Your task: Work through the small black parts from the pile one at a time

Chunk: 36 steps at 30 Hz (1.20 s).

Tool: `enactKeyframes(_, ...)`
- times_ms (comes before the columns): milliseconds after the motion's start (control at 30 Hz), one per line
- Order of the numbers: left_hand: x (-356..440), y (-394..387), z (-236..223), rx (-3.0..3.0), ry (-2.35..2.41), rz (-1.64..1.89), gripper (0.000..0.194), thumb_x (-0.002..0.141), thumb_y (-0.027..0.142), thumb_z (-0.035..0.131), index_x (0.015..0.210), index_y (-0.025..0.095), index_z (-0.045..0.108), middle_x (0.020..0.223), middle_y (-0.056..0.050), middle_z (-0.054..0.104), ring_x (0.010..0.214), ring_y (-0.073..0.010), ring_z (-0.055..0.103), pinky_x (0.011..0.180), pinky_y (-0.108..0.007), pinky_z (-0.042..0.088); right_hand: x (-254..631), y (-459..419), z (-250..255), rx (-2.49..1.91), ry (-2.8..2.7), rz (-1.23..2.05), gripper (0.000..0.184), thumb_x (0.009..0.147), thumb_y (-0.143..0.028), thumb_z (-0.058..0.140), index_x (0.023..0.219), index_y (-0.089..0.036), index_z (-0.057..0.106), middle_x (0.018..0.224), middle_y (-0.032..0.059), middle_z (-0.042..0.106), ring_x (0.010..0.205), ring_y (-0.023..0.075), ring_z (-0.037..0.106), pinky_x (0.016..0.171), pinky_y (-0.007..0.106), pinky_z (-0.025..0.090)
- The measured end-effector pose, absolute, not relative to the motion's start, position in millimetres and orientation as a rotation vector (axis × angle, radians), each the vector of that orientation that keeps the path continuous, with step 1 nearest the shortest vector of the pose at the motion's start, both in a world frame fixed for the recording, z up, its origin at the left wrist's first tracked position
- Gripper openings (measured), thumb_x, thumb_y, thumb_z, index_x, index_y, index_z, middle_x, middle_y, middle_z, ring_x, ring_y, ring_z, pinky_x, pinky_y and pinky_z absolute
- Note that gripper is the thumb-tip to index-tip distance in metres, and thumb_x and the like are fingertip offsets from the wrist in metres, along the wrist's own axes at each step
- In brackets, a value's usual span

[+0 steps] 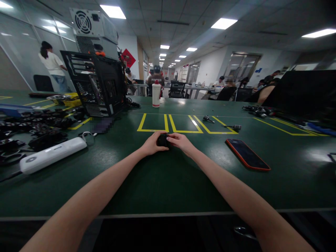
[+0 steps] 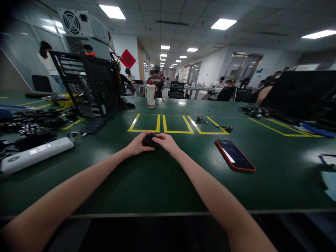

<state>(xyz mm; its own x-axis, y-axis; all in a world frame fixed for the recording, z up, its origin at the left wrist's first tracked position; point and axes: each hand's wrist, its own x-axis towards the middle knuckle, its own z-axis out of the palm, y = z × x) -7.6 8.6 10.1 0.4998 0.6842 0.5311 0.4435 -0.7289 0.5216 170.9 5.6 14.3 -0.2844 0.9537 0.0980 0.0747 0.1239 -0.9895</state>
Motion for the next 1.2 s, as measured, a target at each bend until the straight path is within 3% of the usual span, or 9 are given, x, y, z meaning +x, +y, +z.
enactKeyframes(167,-8,8,11,2.440,0.939,1.060,0.063,0.061,0.036,0.069,0.115,0.020,0.039,0.113,-0.008,0.048,0.106,-0.0229,0.047,0.091,-0.039,0.038,175,-2,18,-0.903,-1.605,1.272,0.037,0.058,-0.024,0.070,0.091,-0.019,0.055,0.088,0.0025,0.062,0.086,0.0150,0.057,0.082,0.034,0.043)
enactKeyframes(333,-8,9,10,2.440,0.938,1.065,0.064,0.061,0.035,0.069,0.115,0.021,0.039,0.114,-0.008,0.047,0.107,-0.0230,0.046,0.092,-0.040,0.037,173,-1,17,-0.967,-1.570,1.230,0.027,0.066,-0.036,0.063,0.086,-0.019,0.056,0.080,0.0016,0.061,0.077,0.0137,0.057,0.073,0.031,0.045)
enactKeyframes(467,-8,11,9,2.442,0.932,1.074,0.064,0.061,0.035,0.069,0.115,0.020,0.039,0.115,-0.008,0.047,0.107,-0.0235,0.046,0.092,-0.040,0.037,169,4,14,-0.978,-1.512,1.249,0.028,0.063,-0.035,0.065,0.085,-0.019,0.055,0.080,0.0009,0.060,0.076,0.0131,0.057,0.070,0.028,0.045)
enactKeyframes(600,-8,11,8,2.445,0.944,1.073,0.065,0.060,0.034,0.070,0.115,0.021,0.039,0.115,-0.008,0.047,0.108,-0.0235,0.045,0.092,-0.040,0.037,168,5,13,-1.047,-1.473,1.295,0.032,0.063,-0.033,0.065,0.090,-0.017,0.056,0.089,0.0037,0.060,0.077,0.0130,0.056,0.073,0.031,0.045)
enactKeyframes(833,-8,10,9,2.436,0.932,1.073,0.063,0.061,0.035,0.069,0.115,0.020,0.039,0.114,-0.008,0.047,0.107,-0.0235,0.046,0.091,-0.039,0.038,174,-5,19,-0.916,-1.586,1.323,0.041,0.056,-0.023,0.071,0.092,-0.021,0.052,0.081,0.0000,0.062,0.081,0.0146,0.058,0.080,0.034,0.044)
enactKeyframes(1000,-8,11,9,2.436,0.926,1.083,0.064,0.061,0.035,0.069,0.115,0.019,0.039,0.115,-0.008,0.047,0.107,-0.0231,0.046,0.091,-0.038,0.038,171,0,15,-0.943,-1.517,1.279,0.027,0.064,-0.035,0.064,0.083,-0.020,0.053,0.079,0.0003,0.061,0.078,0.0146,0.058,0.075,0.033,0.046)
enactKeyframes(1200,-8,11,8,2.440,0.947,1.064,0.065,0.061,0.036,0.069,0.116,0.020,0.039,0.115,-0.009,0.047,0.106,-0.0235,0.046,0.090,-0.039,0.039,168,6,9,-1.018,-1.511,1.260,0.034,0.065,-0.035,0.063,0.094,-0.019,0.054,0.093,0.0041,0.061,0.087,0.0166,0.057,0.080,0.035,0.045)
